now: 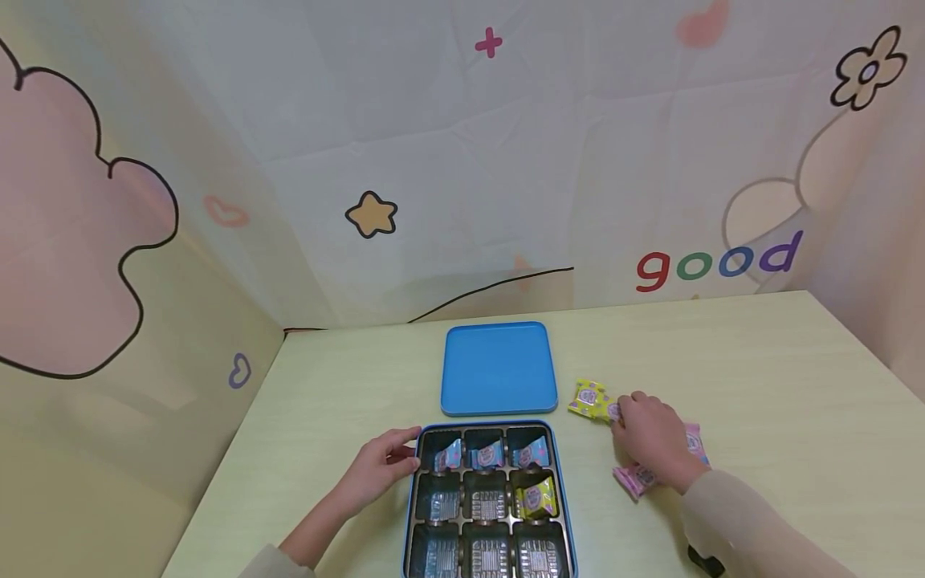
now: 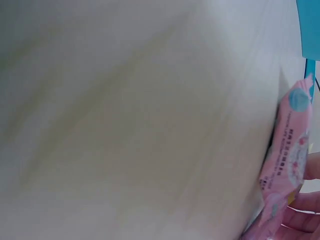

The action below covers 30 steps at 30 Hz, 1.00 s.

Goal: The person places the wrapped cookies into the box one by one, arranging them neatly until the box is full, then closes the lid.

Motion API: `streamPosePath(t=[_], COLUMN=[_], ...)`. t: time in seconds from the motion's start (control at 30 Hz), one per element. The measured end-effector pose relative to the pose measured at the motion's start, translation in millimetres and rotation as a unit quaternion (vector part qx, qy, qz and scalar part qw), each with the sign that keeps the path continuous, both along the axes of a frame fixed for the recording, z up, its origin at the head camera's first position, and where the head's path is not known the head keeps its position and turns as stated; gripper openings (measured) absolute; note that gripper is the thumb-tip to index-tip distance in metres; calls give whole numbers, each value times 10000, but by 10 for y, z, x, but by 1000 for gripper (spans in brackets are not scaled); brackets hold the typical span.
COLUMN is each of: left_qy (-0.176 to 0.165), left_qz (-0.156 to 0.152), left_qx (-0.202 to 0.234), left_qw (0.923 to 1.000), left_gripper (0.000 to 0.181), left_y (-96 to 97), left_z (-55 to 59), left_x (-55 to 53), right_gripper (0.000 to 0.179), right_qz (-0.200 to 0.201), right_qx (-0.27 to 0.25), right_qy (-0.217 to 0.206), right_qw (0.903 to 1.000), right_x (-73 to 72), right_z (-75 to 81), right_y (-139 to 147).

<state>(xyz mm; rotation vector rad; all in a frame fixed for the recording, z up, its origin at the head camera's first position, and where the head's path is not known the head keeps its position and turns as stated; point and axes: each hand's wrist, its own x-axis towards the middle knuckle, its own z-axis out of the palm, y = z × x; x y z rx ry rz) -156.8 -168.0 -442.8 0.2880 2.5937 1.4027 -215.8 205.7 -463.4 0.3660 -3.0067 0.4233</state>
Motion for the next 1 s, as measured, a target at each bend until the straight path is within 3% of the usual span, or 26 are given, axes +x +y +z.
streamPosePath(t=[0.27,0.73,1.0], left_qy=[-13,91,148], left_qz=[19,-88,-125], left_qx=[14,53,3], left_qw=[10000,9999,9998], left_gripper=[45,45,45], left_y=[4,-4,-2], left_z=[4,23,22], left_x=[8,23,14], right_gripper=[36,32,33], right_qz=[71,461,547], right_qx=[-162,-383,-319], right_qy=[148,775,809], right_qw=[9997,9952,9947], right_x=[34,73,109], right_z=[72,117,173], right_y=[-18,-54,-92])
